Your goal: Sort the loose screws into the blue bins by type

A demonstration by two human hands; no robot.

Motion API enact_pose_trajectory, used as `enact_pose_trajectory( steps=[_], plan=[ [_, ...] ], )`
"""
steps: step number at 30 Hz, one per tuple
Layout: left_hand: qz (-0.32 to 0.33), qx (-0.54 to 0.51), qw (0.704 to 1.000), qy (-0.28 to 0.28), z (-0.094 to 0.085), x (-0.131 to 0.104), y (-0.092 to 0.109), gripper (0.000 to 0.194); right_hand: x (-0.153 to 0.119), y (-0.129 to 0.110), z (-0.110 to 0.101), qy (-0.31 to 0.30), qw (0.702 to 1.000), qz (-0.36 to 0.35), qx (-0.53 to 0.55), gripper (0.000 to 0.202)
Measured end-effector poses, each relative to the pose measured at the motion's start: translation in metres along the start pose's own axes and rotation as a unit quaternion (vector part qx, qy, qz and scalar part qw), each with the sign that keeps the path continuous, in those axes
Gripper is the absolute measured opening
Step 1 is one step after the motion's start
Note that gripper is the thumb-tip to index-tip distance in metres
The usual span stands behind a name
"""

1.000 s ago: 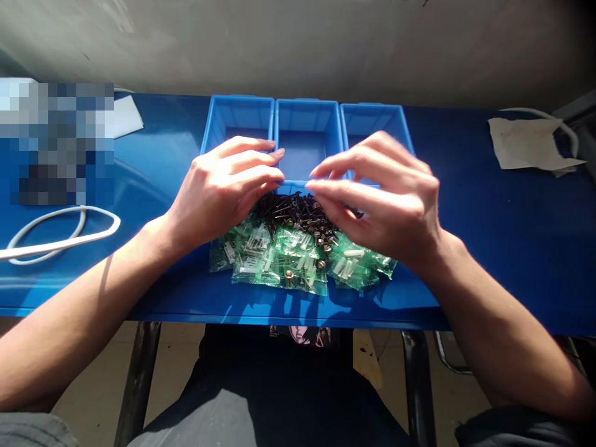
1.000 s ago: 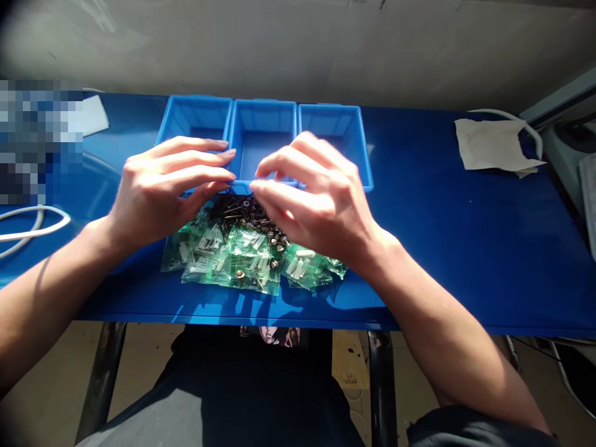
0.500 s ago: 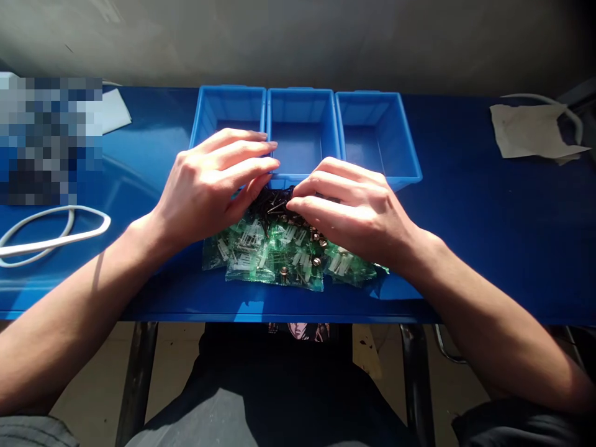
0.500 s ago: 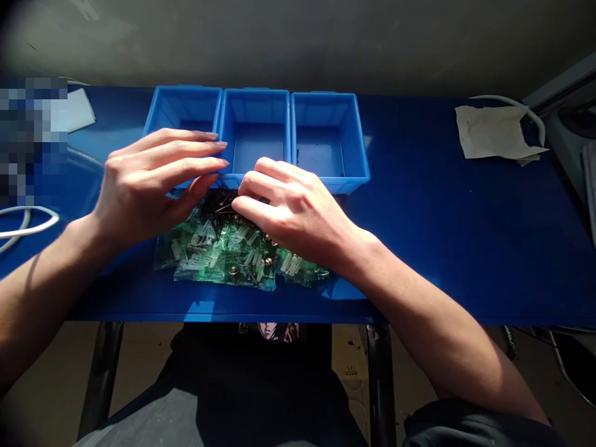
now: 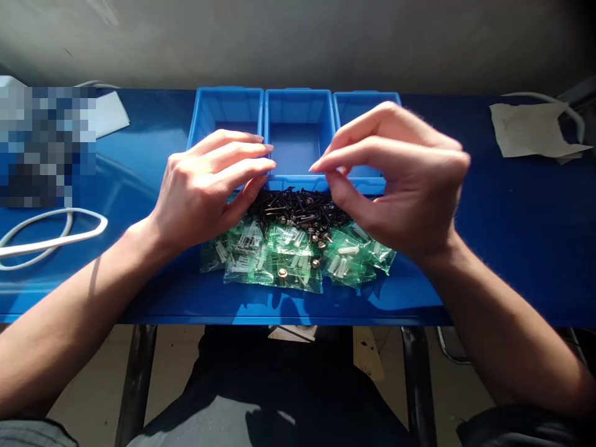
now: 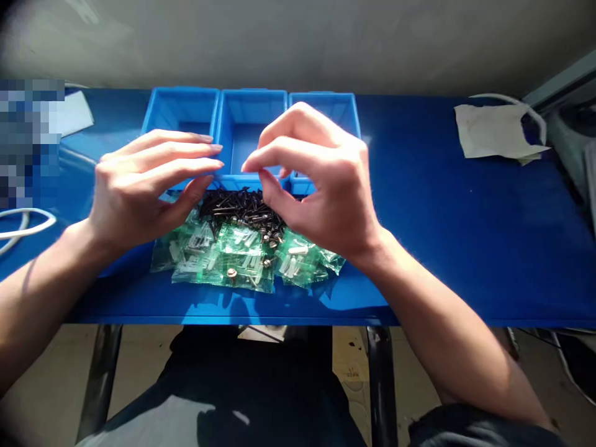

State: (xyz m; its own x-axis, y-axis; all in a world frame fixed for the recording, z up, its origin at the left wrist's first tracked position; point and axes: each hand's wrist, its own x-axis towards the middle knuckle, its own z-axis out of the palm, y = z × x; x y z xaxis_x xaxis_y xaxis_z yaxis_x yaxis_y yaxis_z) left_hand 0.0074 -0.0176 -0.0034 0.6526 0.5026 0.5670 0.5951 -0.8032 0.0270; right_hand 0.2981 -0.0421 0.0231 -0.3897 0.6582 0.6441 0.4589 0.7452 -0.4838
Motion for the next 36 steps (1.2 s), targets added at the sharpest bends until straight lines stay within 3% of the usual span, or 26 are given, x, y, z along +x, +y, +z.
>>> enact_pose_trajectory(
  steps=[4,6,9,13,17,21,29,32,36],
  plan=[
    [-0.006,-0.006,1.000,0.003,0.001,-0.001,-0.002,0.032,0.000,0.015,-0.001,-0.124,0.984,-0.112,-0.056,0.021],
    [-0.018,-0.012,1.000,-0.005,0.001,-0.001,-0.004,0.033,0.000,0.020,0.001,-0.156,0.970,-0.159,-0.097,0.019],
    [-0.014,-0.007,1.000,-0.004,0.004,0.000,-0.007,0.030,-0.001,0.022,0.005,-0.170,0.954,-0.194,-0.149,0.014],
    [0.023,0.009,0.999,0.031,0.007,0.000,-0.007,0.021,0.000,0.018,0.006,-0.169,0.950,-0.210,-0.157,0.017],
    [0.024,0.010,0.999,0.029,0.007,0.000,-0.006,0.022,0.000,0.016,0.006,-0.169,0.949,-0.215,-0.155,0.021],
    [0.017,0.001,1.000,0.022,0.006,0.000,-0.005,0.025,-0.003,0.016,0.006,-0.111,0.966,-0.194,-0.130,0.019],
    [-0.008,-0.016,1.000,0.003,0.002,-0.001,-0.001,0.027,-0.001,0.004,0.000,0.002,0.997,-0.046,-0.056,0.021],
    [-0.017,-0.020,1.000,-0.002,0.001,-0.001,-0.001,0.026,0.001,0.008,-0.003,0.077,0.992,-0.004,-0.099,0.019],
    [-0.018,-0.014,1.000,-0.006,0.002,-0.001,-0.002,0.025,0.003,0.024,-0.008,0.107,0.976,0.015,-0.191,0.027]
  ],
)
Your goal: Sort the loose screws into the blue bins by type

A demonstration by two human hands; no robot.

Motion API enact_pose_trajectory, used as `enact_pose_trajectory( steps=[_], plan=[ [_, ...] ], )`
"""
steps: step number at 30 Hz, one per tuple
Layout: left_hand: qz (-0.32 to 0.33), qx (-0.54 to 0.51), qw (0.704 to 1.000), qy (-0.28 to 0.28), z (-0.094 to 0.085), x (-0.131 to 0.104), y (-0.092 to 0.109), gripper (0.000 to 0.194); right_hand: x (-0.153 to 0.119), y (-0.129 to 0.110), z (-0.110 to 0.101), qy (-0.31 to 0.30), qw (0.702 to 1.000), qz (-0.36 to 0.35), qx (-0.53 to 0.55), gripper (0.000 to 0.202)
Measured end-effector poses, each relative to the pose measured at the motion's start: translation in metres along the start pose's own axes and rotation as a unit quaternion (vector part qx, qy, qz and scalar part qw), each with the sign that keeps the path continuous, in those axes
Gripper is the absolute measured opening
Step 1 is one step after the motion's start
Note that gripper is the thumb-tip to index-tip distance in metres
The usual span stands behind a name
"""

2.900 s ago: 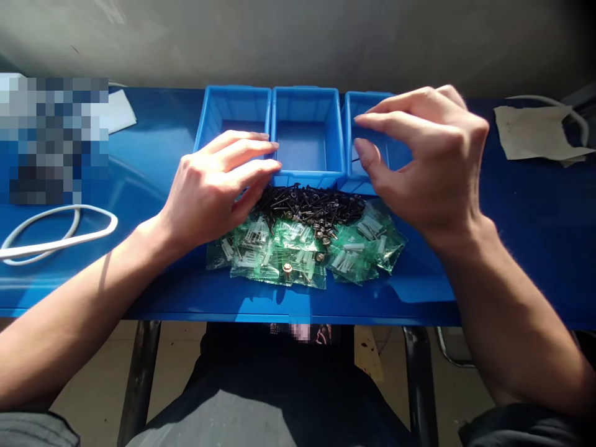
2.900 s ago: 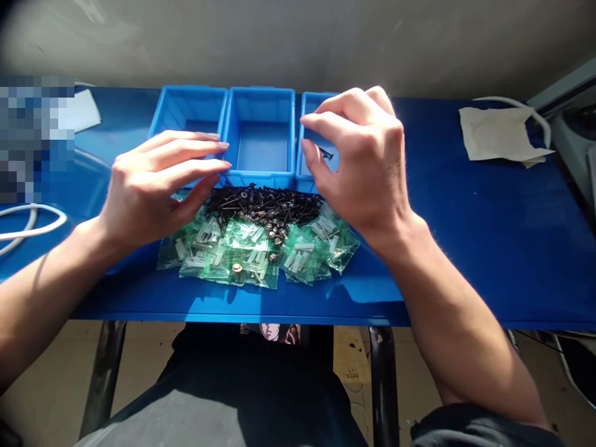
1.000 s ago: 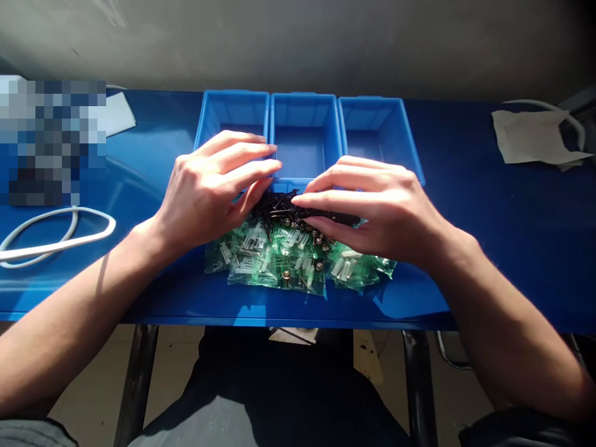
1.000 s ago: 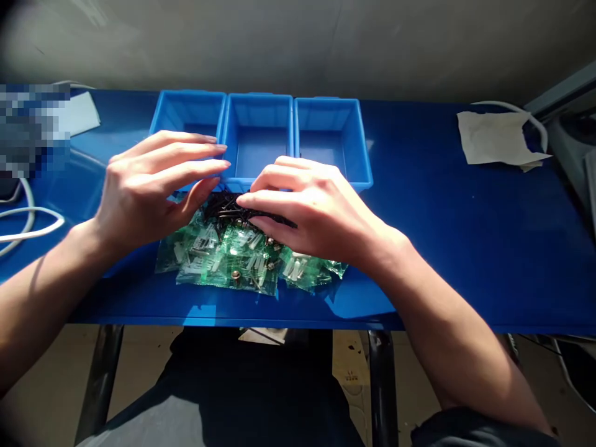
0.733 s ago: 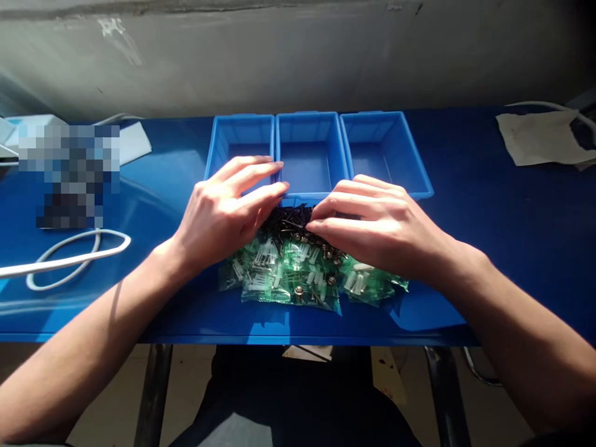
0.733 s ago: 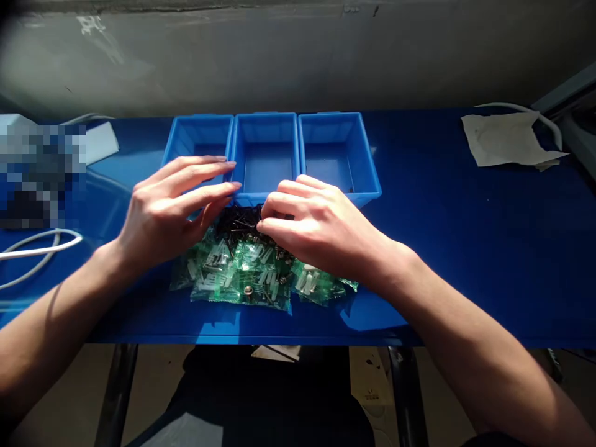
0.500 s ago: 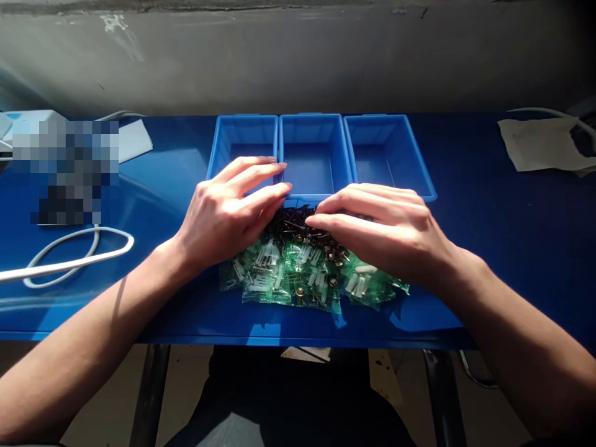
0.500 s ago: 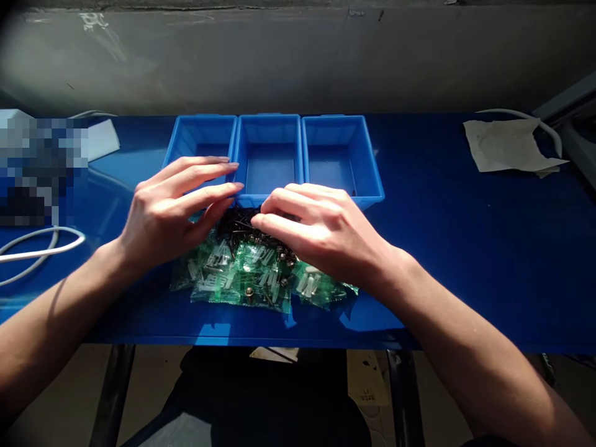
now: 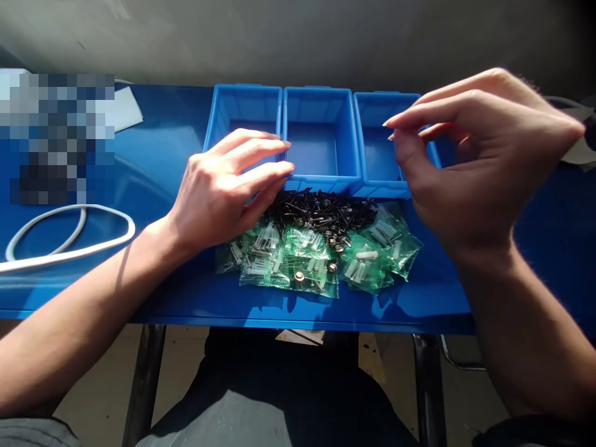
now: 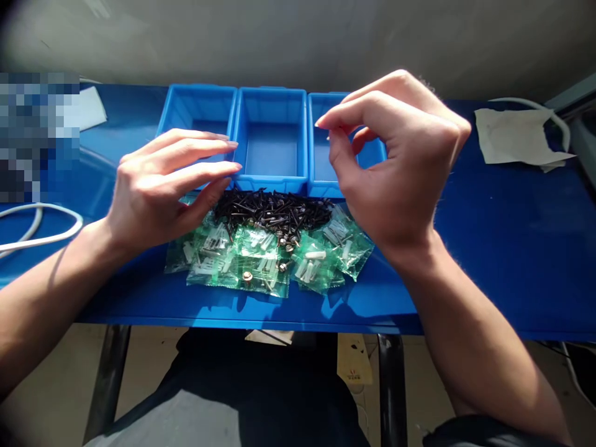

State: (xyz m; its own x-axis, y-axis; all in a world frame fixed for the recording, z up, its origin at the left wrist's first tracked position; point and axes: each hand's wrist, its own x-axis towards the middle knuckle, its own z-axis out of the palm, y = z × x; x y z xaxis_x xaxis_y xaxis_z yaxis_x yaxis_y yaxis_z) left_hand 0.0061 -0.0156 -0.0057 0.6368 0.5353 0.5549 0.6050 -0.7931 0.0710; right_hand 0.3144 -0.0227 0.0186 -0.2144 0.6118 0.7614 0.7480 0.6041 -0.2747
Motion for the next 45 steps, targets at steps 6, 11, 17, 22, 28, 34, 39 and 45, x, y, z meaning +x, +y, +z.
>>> enact_pose_trajectory(
  steps=[6,11,17,22,28,34,39,45],
  plan=[
    [0.001,0.015,1.000,0.001,0.001,0.000,0.000,0.023,0.000,-0.001,-0.002,0.002,0.995,-0.102,-0.015,0.025],
    [0.006,0.030,1.000,0.006,0.002,-0.001,0.000,0.021,-0.009,-0.016,0.006,-0.143,0.956,-0.236,0.095,0.031],
    [0.005,0.030,1.000,-0.002,0.000,0.000,0.000,0.022,-0.017,-0.013,0.017,-0.223,0.934,-0.271,0.074,0.027],
    [0.011,0.020,1.000,0.006,0.000,0.000,0.000,0.024,-0.015,-0.013,0.016,-0.216,0.936,-0.266,0.083,0.022],
    [0.009,0.003,1.000,0.013,0.001,0.000,0.000,0.026,-0.016,-0.016,0.014,-0.142,0.961,-0.209,0.111,0.018],
    [0.011,0.007,1.000,0.008,0.001,0.000,0.000,0.027,-0.012,-0.027,0.008,-0.073,0.971,-0.057,0.220,0.020],
    [0.021,0.012,1.000,0.012,0.001,0.000,-0.001,0.025,-0.007,-0.014,0.012,0.009,0.982,0.016,0.186,0.013],
    [0.021,0.014,1.000,0.009,0.001,-0.001,-0.002,0.025,0.001,0.011,0.007,0.012,1.000,-0.002,-0.001,0.015]
  ],
)
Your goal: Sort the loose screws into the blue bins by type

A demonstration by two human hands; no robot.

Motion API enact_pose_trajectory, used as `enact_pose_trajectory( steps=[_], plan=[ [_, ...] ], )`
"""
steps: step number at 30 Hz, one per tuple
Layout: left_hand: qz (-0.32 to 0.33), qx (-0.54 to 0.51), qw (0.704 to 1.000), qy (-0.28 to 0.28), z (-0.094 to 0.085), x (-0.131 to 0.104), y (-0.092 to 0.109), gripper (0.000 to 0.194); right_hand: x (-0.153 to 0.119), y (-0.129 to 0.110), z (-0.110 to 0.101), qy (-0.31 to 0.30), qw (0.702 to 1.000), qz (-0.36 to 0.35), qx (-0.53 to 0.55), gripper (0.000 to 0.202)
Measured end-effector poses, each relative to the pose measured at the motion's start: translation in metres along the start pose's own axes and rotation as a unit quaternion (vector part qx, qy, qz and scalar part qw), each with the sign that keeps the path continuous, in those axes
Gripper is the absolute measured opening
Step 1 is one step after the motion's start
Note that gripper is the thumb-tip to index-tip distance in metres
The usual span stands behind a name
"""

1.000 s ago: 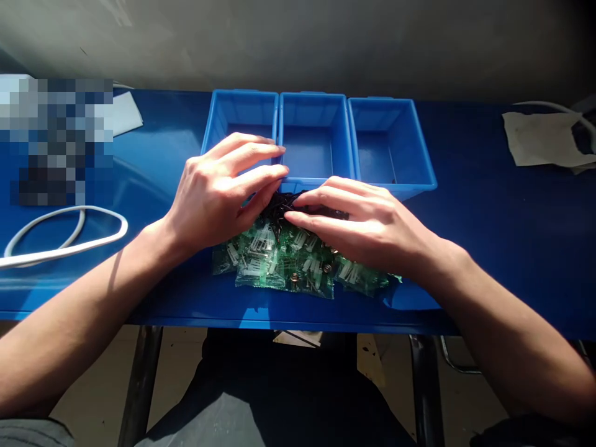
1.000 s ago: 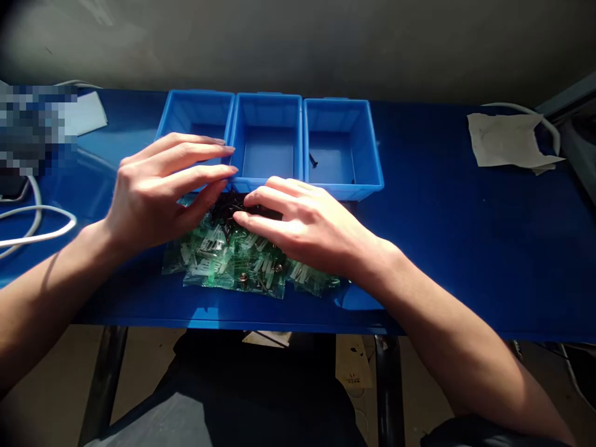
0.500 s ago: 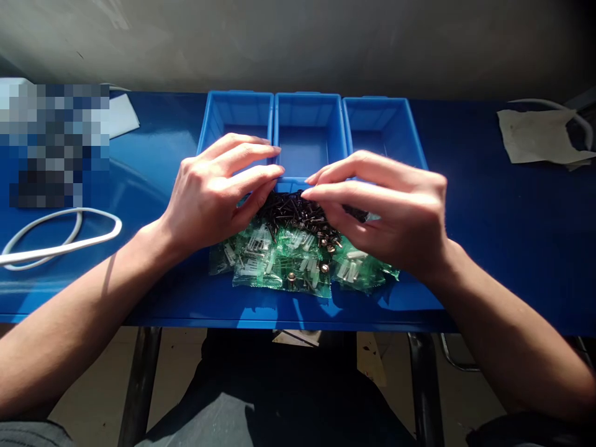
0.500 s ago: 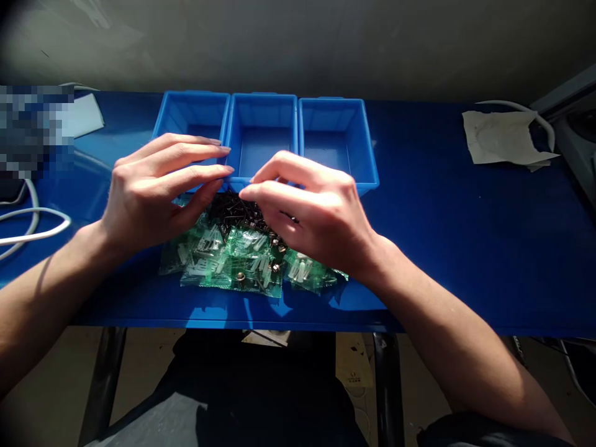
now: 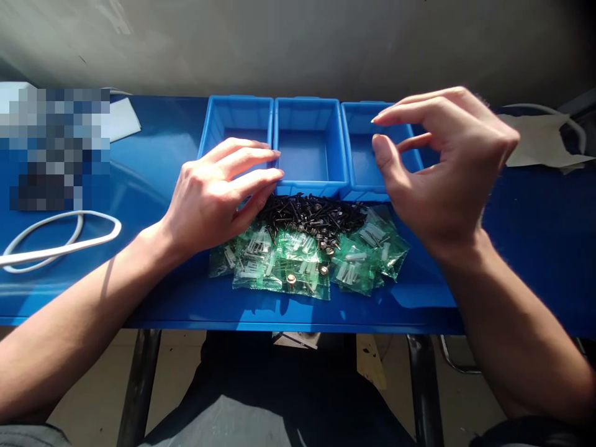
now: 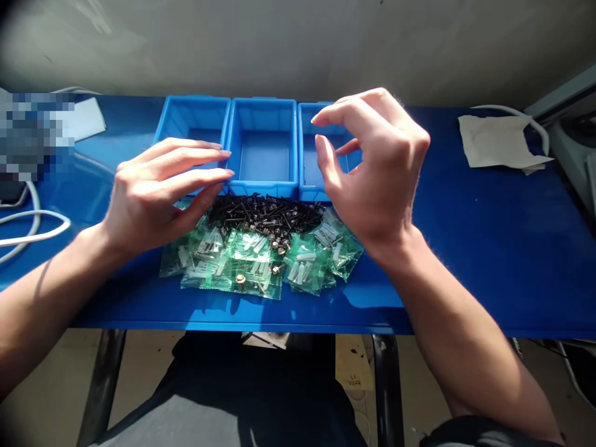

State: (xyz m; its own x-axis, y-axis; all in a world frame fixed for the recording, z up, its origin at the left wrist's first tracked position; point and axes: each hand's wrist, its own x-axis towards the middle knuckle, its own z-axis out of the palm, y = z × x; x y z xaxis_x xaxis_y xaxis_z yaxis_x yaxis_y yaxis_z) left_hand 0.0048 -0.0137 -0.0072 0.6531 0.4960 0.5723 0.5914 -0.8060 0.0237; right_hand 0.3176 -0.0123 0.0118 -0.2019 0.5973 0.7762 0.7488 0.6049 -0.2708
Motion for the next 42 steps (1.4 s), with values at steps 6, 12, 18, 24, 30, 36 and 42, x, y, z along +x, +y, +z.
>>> enact_pose_trajectory(
  steps=[6,12,18,24,30,36,42],
  plan=[
    [0.003,0.006,1.000,0.007,0.000,0.001,0.001,0.021,-0.007,-0.018,-0.004,-0.152,0.962,-0.206,0.100,0.023],
    [0.005,0.010,1.000,0.011,0.000,0.000,0.002,0.022,-0.014,-0.021,0.004,-0.259,0.927,-0.262,0.067,0.024],
    [0.004,0.012,1.000,0.005,-0.001,0.001,0.003,0.022,-0.014,-0.022,0.006,-0.215,0.938,-0.260,0.075,0.017],
    [-0.002,0.006,1.000,-0.003,-0.003,0.001,0.003,0.026,-0.009,-0.034,-0.003,-0.135,0.976,-0.132,0.110,0.020],
    [-0.014,-0.018,1.000,0.002,0.000,0.000,0.002,0.030,-0.001,-0.017,-0.001,0.039,0.997,0.019,0.059,0.007],
    [-0.017,-0.007,1.000,-0.007,-0.001,0.000,0.002,0.029,-0.004,-0.009,-0.003,-0.055,0.991,-0.120,0.038,0.018],
    [-0.015,-0.006,1.000,-0.006,-0.003,0.001,0.003,0.023,-0.015,-0.025,0.005,-0.240,0.927,-0.283,0.057,0.043]
  ],
)
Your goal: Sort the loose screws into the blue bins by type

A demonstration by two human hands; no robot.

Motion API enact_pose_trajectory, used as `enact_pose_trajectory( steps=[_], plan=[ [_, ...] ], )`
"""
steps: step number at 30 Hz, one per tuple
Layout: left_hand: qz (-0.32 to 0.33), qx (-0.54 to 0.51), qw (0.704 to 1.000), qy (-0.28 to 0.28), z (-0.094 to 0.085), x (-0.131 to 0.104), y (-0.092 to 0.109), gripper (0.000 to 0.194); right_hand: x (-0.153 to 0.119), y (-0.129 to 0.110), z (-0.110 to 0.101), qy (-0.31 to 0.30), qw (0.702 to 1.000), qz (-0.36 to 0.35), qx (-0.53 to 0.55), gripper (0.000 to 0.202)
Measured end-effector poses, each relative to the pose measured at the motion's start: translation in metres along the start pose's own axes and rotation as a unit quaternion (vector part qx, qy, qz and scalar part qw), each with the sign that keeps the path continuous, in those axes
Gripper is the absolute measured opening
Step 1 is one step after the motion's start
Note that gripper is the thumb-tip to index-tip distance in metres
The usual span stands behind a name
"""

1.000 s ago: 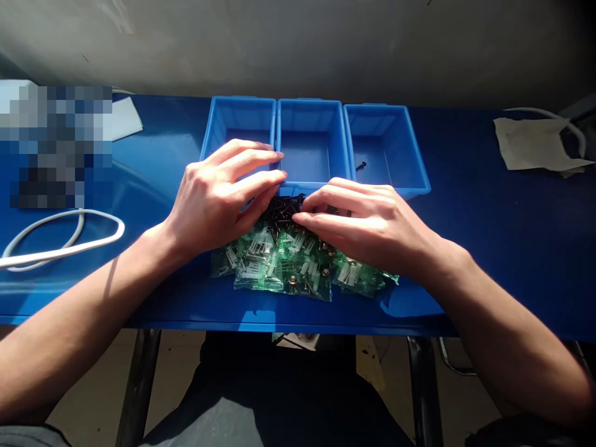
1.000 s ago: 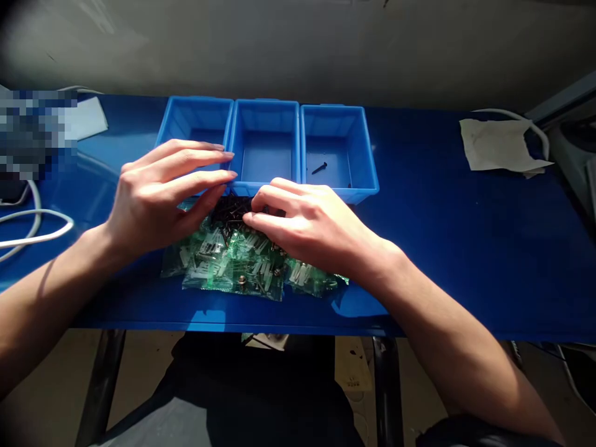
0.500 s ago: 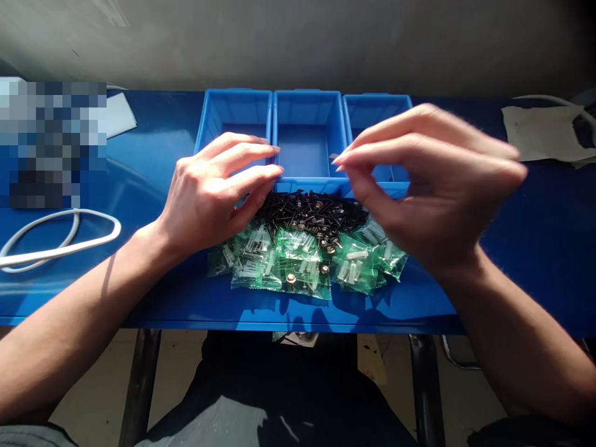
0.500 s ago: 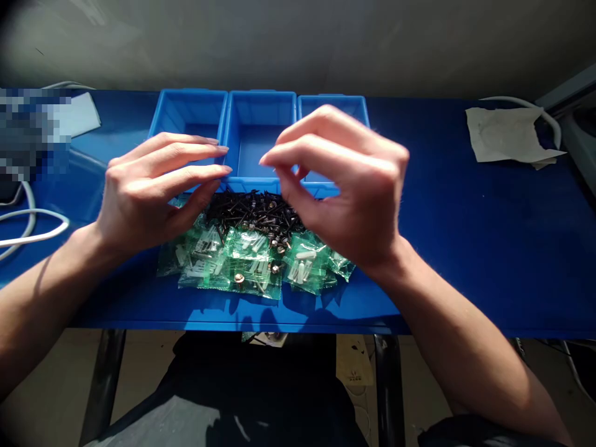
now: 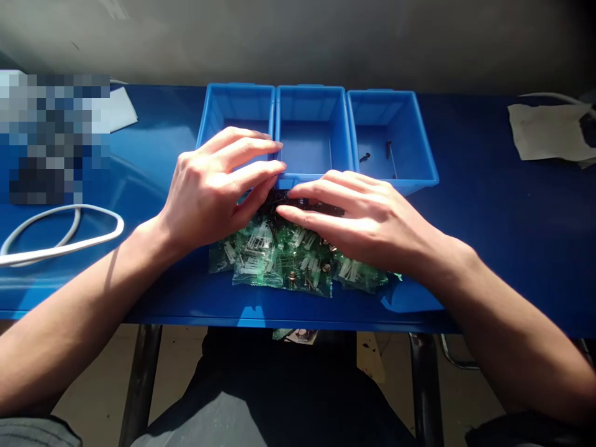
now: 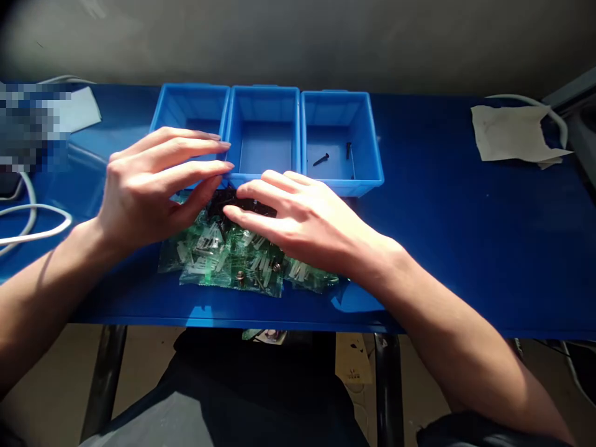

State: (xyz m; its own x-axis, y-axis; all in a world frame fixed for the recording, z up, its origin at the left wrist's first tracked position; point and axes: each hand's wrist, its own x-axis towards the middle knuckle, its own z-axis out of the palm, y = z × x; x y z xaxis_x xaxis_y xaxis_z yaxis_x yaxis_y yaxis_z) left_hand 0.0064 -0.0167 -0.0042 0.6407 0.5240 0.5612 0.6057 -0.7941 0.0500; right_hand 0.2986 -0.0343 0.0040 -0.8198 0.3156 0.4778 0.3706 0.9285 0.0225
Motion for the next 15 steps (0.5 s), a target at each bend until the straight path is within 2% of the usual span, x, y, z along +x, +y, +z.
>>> enact_pose_trajectory(
  steps=[2,6,15],
  plan=[
    [0.004,0.001,1.000,0.002,0.0000,0.0002,0.0002,0.023,0.0002,-0.0006,0.0027,-0.014,1.000,0.007,-0.010,0.041],
    [-0.007,0.003,1.000,-0.003,0.0006,0.0003,0.0004,0.024,0.0009,0.0006,0.0039,-0.005,1.000,0.022,-0.016,0.021],
    [-0.021,-0.013,1.000,-0.007,0.0011,0.0010,-0.0005,0.027,0.0006,0.0004,0.0063,0.051,0.998,0.028,0.026,0.016]
  ],
)
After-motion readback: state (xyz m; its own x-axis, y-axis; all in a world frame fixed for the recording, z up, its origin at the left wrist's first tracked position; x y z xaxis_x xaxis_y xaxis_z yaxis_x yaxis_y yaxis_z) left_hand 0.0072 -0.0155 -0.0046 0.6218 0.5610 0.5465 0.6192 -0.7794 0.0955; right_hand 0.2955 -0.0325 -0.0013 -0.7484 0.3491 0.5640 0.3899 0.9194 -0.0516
